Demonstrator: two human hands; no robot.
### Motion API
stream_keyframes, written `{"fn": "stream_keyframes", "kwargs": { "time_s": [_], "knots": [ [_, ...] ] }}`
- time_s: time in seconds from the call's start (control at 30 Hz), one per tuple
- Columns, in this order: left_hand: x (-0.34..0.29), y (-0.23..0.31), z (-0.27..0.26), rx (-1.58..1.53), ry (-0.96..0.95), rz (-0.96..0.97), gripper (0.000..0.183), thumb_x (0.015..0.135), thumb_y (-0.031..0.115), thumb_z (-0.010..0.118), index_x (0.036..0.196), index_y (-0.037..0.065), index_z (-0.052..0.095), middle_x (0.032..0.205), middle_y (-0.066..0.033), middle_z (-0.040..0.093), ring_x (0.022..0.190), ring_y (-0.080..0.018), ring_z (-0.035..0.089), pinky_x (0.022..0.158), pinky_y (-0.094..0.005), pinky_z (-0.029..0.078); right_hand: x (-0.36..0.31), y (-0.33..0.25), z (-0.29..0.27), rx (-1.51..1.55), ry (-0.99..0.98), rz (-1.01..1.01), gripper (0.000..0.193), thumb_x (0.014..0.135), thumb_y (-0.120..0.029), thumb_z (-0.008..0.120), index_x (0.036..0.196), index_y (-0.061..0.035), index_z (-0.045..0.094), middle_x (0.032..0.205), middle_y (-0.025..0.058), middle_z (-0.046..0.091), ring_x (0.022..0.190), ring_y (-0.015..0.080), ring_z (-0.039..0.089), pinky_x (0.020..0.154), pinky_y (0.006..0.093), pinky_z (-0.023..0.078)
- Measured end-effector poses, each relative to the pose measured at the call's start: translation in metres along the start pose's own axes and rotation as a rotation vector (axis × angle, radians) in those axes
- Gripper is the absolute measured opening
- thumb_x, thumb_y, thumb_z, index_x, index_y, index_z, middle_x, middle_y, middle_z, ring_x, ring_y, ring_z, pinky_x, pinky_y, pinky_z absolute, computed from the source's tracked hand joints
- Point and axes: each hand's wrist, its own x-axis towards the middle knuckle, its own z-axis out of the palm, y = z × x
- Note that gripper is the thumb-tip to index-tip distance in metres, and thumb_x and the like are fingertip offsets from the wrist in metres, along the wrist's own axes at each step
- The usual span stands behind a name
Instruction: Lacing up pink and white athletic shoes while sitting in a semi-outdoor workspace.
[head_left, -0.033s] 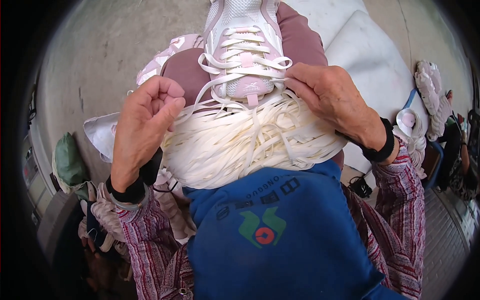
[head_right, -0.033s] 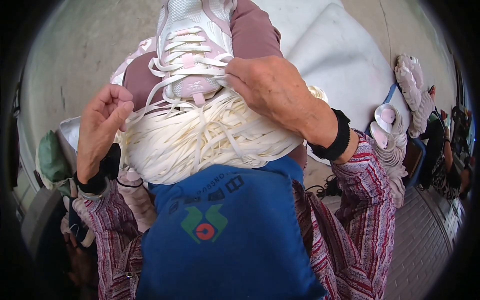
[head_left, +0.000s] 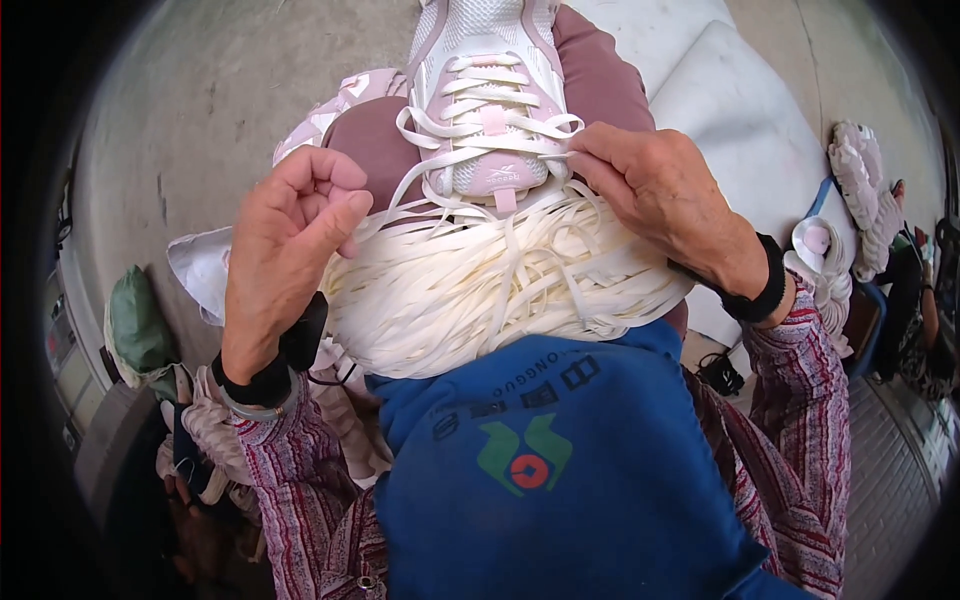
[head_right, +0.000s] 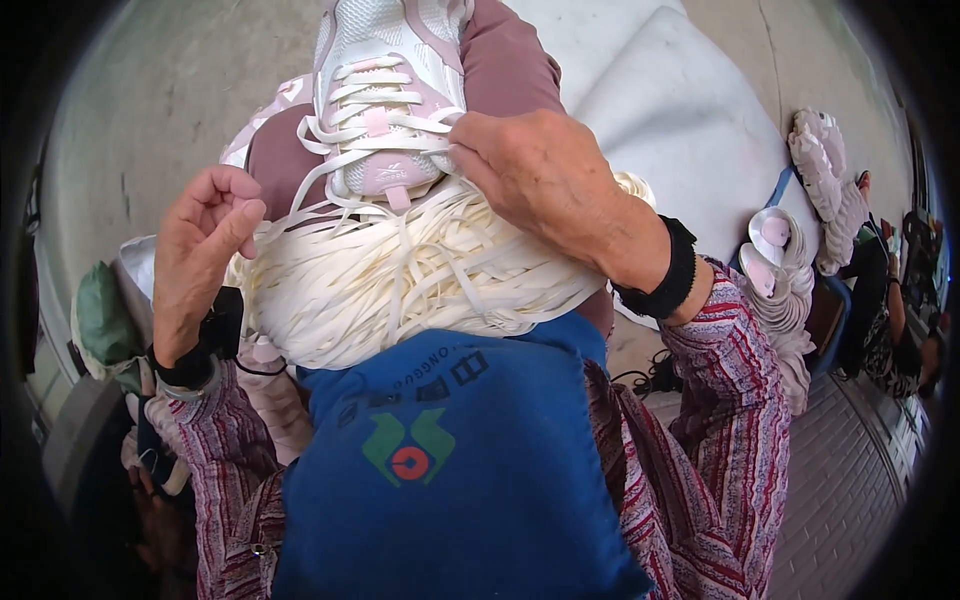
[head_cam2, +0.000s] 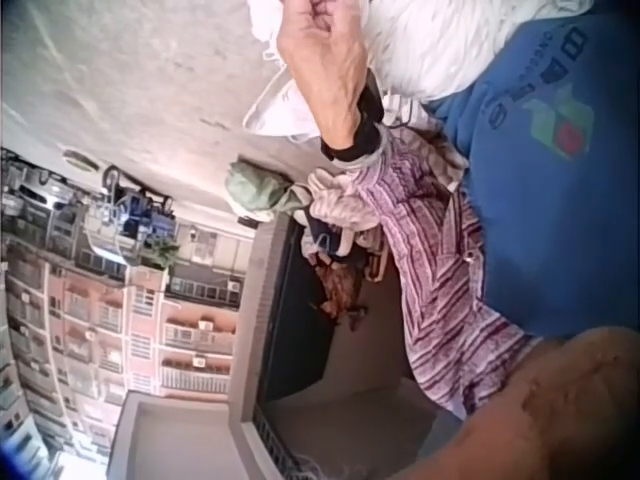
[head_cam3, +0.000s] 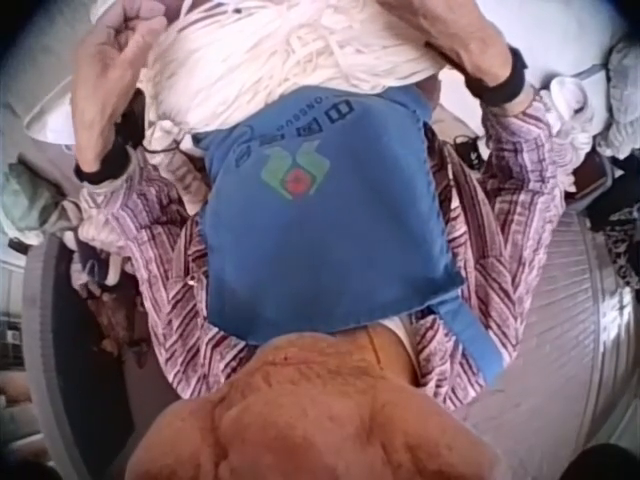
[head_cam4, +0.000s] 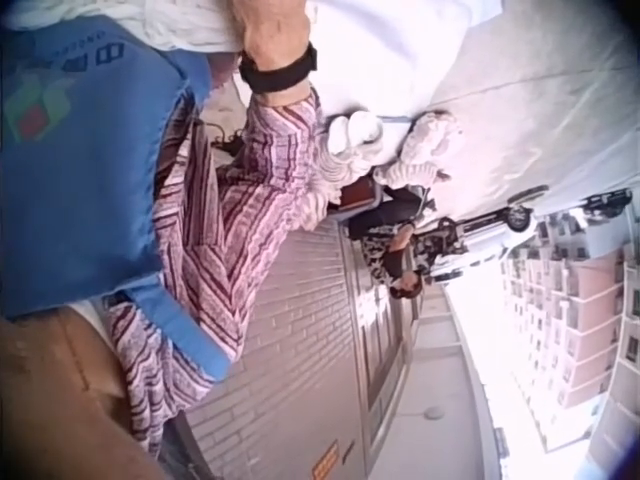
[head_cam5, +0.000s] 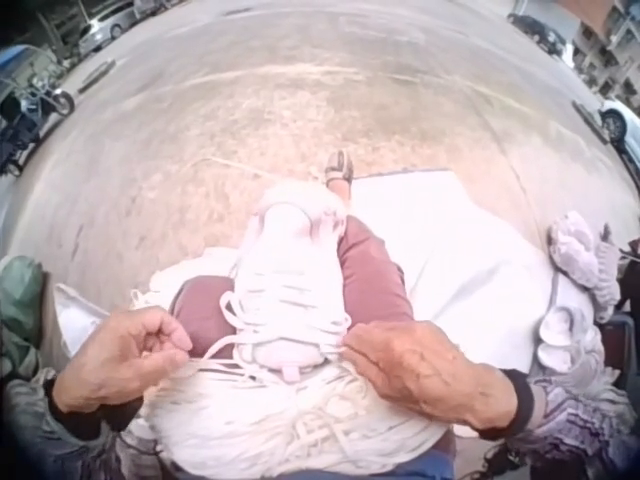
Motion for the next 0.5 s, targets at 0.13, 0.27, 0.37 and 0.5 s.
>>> {"fn": "stream_keyframes", "kwargs": {
  "time_s": [0.13,0.27,0.37,0.5],
  "knots": [
    [-0.002,0.003,0.013,-0.084,-0.102,0.030,0.031,0.084,-0.002,0.064,0.113,-0.005,0.052,0.093,-0.0038,0.057,0.080,-0.0084,0.062,0.076,-0.0206,0.049,0.007,0.011,0.001,-0.104,0.138,0.077,0.015,0.087,-0.021,0.059,0.092,-0.0089,0.066,0.067,0.0137,0.063,0.062,0.0339,0.062,0.056,0.0404,0.049],
    [0.003,-0.016,0.012,0.168,-0.175,0.022,0.027,0.084,-0.002,0.064,0.110,-0.004,0.058,0.095,-0.0051,0.060,0.086,-0.0123,0.063,0.080,-0.0234,0.049,0.006,0.007,-0.007,-0.035,0.173,0.094,0.014,0.087,-0.020,0.059,0.091,-0.0080,0.066,0.068,0.0147,0.064,0.063,0.0329,0.063,0.057,0.0395,0.049],
    [0.004,-0.016,0.010,0.205,-0.196,0.096,0.018,0.085,-0.005,0.059,0.103,-0.004,0.060,0.095,-0.0054,0.060,0.090,-0.0129,0.063,0.081,-0.0235,0.049,0.002,0.002,-0.007,0.205,0.096,0.088,0.013,0.086,-0.016,0.059,0.090,-0.0063,0.066,0.070,0.0167,0.063,0.065,0.0337,0.062,0.058,0.0402,0.048],
    [0.002,-0.012,0.012,-0.105,-0.147,0.237,0.017,0.087,-0.009,0.053,0.104,-0.008,0.055,0.104,-0.0089,0.059,0.095,-0.0172,0.063,0.088,-0.0256,0.049,0.000,-0.001,0.001,0.130,0.002,-0.143,0.010,0.084,-0.008,0.056,0.085,0.0013,0.060,0.073,0.0194,0.060,0.070,0.0373,0.060,0.061,0.0422,0.047]
  ]
}}
